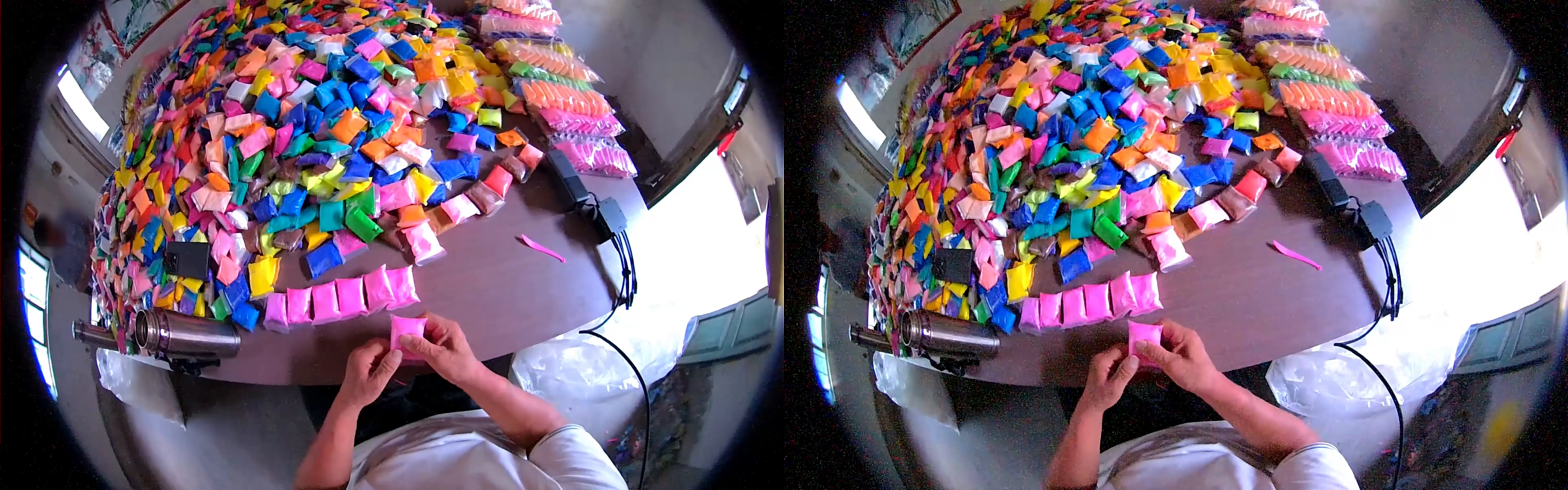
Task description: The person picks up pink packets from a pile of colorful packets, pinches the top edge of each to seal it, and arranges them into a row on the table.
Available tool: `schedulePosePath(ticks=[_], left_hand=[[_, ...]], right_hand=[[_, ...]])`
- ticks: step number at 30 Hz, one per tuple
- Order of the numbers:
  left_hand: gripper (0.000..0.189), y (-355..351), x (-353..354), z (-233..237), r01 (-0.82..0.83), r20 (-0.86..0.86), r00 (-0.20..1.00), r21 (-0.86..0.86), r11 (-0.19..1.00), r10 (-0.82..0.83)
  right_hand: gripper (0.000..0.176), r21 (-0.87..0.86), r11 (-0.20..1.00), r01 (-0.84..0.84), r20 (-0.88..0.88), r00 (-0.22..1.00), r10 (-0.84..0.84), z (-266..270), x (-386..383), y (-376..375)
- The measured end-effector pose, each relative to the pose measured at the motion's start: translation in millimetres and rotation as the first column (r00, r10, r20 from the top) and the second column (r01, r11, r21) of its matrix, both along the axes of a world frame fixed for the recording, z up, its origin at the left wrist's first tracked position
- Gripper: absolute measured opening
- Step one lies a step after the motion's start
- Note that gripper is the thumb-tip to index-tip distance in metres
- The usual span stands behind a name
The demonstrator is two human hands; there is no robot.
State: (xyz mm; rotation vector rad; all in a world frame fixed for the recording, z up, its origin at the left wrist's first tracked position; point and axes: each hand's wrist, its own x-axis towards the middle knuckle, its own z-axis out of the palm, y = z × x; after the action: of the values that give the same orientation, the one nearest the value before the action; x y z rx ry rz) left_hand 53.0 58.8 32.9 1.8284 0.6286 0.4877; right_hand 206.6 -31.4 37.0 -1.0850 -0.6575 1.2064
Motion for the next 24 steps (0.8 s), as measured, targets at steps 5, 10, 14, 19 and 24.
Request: schedulePosePath(ticks=[5, 10, 14, 19, 24], left_hand=[[0.036, 0, -3, 5, 0.019, -0.023, 1.0, -0.085, 0.996, -0.021], [0.036, -6, -3, 3, 0.031, 0.027, 0.999, -0.164, 0.986, -0.027], [0.036, -9, -8, -6, 0.044, -0.038, 0.998, -0.137, 0.99, -0.05], [0.037, -21, -3, -9, 0.021, 0.072, 0.997, -0.031, 0.999, -0.019], [0.04, -32, -4, -7, -0.08, 0.061, 0.995, -0.035, 0.996, 0.082]], right_hand=[[0.016, -0.018, 0.999, 0.03, -0.223, 0.974, -0.034, 11, -4, -7], [0.019, -0.03, 0.992, -0.126, -0.51, 0.855, 0.093, -7, 14, -15], [0.023, 0.074, 0.987, -0.144, -0.426, 0.89, 0.162, -4, 12, -14], [0.03, 0.15, 0.977, -0.151, -0.42, 0.885, 0.201, 7, 4, -11], [0.027, 0.107, 0.982, -0.157, -0.295, 0.938, 0.182, -1, 8, -19]])
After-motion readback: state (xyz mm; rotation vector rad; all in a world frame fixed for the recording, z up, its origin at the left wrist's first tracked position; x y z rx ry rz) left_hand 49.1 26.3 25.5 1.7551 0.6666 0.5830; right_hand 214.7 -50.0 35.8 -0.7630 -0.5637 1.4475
